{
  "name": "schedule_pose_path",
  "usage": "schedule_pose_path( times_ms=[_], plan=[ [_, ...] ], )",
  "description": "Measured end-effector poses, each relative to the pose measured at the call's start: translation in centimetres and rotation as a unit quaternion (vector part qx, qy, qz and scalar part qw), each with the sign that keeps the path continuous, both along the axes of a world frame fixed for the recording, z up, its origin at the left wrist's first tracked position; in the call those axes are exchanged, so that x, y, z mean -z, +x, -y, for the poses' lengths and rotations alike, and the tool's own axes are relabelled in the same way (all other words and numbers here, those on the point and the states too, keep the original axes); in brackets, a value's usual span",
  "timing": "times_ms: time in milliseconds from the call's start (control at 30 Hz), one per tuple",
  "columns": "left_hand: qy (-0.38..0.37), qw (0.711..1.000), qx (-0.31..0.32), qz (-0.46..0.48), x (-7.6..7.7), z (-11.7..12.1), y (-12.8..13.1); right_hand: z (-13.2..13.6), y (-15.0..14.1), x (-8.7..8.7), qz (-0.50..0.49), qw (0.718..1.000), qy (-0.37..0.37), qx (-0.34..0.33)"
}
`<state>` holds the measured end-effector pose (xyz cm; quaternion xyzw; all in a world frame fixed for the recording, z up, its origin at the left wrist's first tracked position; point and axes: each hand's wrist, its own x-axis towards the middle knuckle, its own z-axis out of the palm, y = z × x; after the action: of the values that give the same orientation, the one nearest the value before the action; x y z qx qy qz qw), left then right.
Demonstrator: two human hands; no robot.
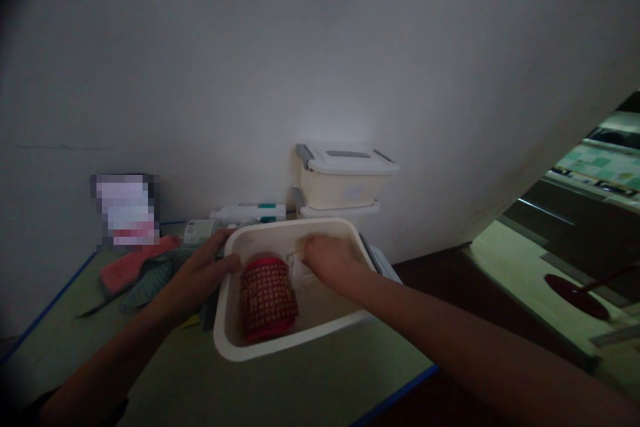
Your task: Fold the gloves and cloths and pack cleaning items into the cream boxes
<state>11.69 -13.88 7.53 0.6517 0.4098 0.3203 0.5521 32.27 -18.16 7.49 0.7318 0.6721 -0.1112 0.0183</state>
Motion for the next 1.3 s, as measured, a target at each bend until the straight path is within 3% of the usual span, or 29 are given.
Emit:
schedule_pose_path(
  times_ms=[233,367,567,733,933,1100,1200,1300],
  plan=[
    [0.003,1.000,-0.006,0.016,0.3,-0.1,0.1,-0.3,-0.4,1.5,-0.016,0.983,-0.053,-0.177],
    [-0.006,1.000,-0.009,0.024,0.1,-0.1,0.0,-0.2,0.3,1.0,-0.023,0.976,-0.031,-0.214],
    [-0.013,0.998,-0.039,0.054,0.0,0.0,0.2,0.6,1.6,-2.6,0.005,0.982,0.020,-0.190],
    [-0.052,0.996,-0.030,0.073,0.4,0.7,3.3,0.9,3.1,-4.6,0.036,0.989,0.010,-0.146],
    [-0.028,0.996,-0.022,0.079,1.1,1.1,7.8,1.6,5.4,-3.7,0.037,0.996,0.001,-0.077],
    [0.007,0.997,-0.021,0.073,2.5,0.8,9.9,2.8,6.0,-3.0,0.013,0.999,0.038,-0.036],
    [0.030,0.997,-0.033,0.068,3.1,0.6,10.3,3.6,5.0,-3.2,-0.022,0.993,0.112,-0.015],
    [0.077,0.994,-0.043,0.063,3.2,0.4,9.5,4.3,2.9,-3.3,-0.113,0.965,0.238,-0.001]
  ],
)
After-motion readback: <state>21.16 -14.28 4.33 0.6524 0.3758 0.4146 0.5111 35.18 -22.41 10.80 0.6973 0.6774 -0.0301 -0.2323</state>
